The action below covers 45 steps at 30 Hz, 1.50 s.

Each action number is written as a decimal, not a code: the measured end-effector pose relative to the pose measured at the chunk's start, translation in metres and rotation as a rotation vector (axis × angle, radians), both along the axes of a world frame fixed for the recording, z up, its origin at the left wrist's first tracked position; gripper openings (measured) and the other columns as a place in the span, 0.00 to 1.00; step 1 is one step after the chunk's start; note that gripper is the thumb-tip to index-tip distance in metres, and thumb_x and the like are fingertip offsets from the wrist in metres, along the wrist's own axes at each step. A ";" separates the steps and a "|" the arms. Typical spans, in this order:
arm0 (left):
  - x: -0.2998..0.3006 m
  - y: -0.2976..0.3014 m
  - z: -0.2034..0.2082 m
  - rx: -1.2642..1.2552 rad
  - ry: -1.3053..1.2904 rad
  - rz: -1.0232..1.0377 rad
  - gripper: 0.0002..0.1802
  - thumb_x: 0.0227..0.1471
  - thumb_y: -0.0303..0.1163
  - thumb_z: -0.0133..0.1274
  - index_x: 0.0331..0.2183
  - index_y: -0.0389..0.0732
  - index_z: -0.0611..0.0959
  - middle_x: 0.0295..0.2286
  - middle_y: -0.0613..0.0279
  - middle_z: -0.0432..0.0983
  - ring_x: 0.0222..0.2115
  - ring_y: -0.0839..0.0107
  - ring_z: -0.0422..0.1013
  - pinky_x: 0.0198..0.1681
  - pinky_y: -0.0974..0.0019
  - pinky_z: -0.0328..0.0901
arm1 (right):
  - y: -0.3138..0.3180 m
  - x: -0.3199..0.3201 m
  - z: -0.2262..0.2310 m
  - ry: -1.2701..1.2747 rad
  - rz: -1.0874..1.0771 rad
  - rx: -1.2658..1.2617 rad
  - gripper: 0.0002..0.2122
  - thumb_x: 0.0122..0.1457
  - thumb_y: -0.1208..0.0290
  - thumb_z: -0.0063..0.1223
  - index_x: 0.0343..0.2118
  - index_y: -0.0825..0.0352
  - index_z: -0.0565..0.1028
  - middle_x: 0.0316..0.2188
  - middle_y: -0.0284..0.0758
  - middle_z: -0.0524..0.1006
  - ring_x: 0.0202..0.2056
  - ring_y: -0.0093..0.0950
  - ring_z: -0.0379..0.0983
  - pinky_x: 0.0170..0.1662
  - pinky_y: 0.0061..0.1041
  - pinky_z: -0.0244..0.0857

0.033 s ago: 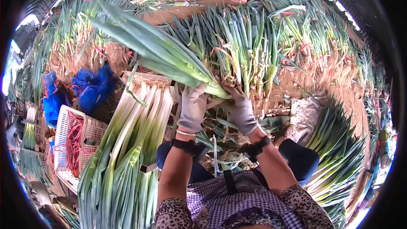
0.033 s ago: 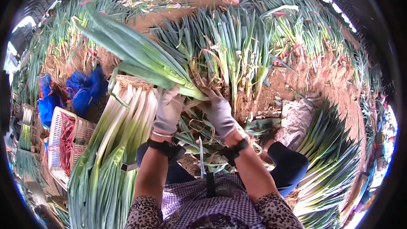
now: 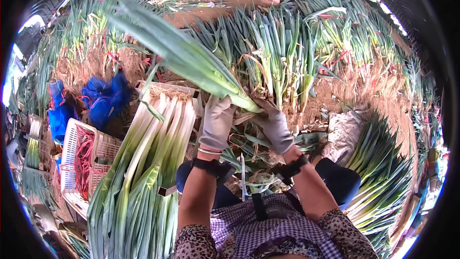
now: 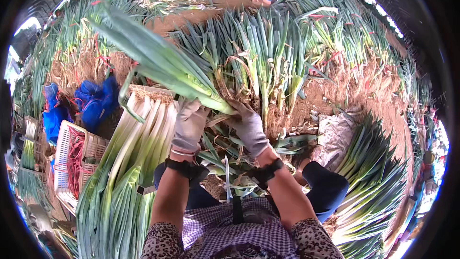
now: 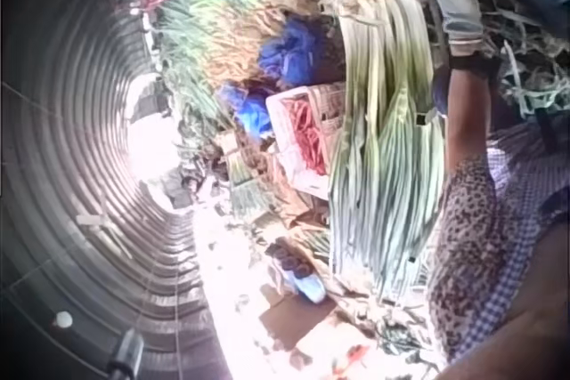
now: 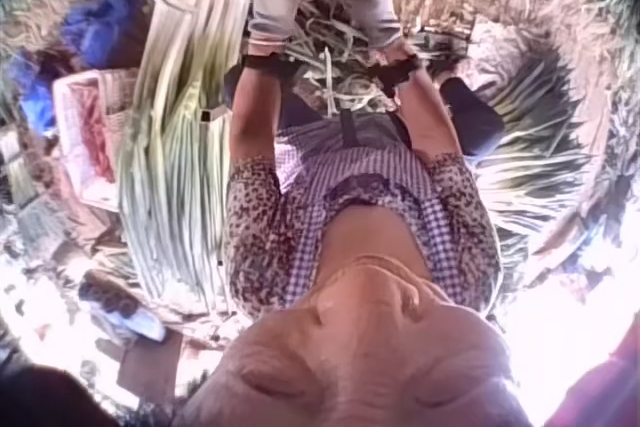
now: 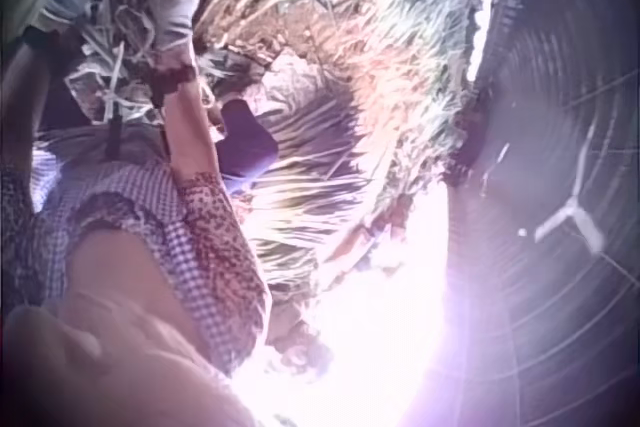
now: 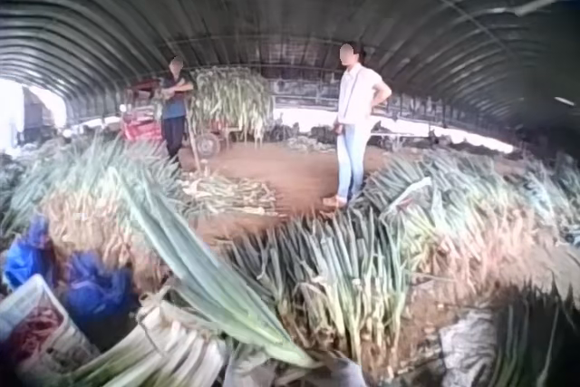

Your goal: The person pulls a leek from a pile, peels away the outer layers and roots by hand, and places the cleaned leek into a crate, repeating the process with a second leek.

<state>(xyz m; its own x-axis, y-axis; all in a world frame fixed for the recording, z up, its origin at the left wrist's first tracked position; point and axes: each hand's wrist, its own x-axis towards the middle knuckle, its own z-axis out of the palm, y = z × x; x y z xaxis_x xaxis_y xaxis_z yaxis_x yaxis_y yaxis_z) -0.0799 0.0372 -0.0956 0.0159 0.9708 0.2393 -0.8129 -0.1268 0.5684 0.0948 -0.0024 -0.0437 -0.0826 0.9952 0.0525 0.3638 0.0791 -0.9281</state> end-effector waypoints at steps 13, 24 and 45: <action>0.036 0.007 0.032 -0.301 0.029 -0.111 0.16 0.52 0.28 0.52 0.44 0.36 0.75 0.38 0.59 0.76 0.38 0.67 0.73 0.43 0.62 0.68 | -0.020 0.011 -0.012 0.031 -0.113 0.182 0.07 0.46 0.82 0.59 0.29 0.67 0.74 0.26 0.33 0.76 0.27 0.21 0.72 0.32 0.21 0.67; 0.030 0.009 0.047 -0.293 0.090 0.180 0.14 0.50 0.21 0.54 0.41 0.40 0.75 0.34 0.67 0.75 0.33 0.76 0.71 0.36 0.72 0.67 | -0.042 0.018 0.001 0.599 0.182 0.080 0.07 0.52 0.83 0.53 0.33 0.64 0.72 0.31 0.28 0.73 0.31 0.21 0.69 0.36 0.22 0.66; 0.036 0.003 0.033 -0.163 -0.013 -0.057 0.18 0.51 0.20 0.50 0.46 0.37 0.73 0.41 0.60 0.74 0.39 0.68 0.72 0.45 0.65 0.68 | 0.026 0.023 0.016 0.245 0.116 -0.121 0.20 0.47 0.76 0.62 0.44 0.72 0.69 0.34 0.35 0.75 0.36 0.24 0.70 0.42 0.23 0.66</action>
